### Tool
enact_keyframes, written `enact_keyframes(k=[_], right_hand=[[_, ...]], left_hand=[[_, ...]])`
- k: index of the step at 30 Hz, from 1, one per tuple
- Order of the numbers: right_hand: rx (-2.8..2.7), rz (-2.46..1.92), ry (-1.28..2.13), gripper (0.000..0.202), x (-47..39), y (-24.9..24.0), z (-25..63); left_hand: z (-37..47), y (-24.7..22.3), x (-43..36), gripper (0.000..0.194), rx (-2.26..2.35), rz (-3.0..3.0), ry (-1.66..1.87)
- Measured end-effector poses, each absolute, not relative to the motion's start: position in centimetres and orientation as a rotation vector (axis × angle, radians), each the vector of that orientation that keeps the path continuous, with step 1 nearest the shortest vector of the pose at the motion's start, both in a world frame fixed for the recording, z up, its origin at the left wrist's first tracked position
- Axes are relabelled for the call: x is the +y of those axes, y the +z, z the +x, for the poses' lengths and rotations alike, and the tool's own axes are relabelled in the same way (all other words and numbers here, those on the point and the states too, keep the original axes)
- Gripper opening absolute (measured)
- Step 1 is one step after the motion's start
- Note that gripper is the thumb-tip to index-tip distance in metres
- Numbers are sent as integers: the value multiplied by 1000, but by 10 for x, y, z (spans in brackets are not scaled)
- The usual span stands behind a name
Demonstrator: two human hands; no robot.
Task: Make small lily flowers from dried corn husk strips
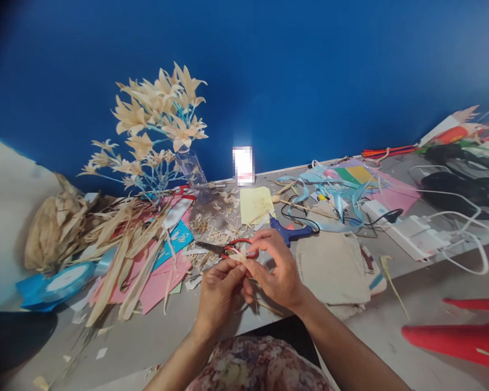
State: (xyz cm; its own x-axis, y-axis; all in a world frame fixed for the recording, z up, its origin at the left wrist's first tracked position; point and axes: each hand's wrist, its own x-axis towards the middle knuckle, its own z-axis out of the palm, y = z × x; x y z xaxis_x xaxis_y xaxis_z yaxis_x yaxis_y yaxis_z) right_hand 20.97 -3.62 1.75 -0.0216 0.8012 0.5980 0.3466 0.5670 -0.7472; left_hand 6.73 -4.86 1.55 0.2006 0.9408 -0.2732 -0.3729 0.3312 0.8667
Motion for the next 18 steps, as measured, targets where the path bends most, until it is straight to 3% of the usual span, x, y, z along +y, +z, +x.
enact_keyframes(k=[6,18], right_hand=[[-1741,-958,267,13,-38,21,211],[-1727,-981,270,10,-40,22,212]], left_hand=[[67,22,-49,26,994,786,1031],[61,21,-51,23,888,833,985]])
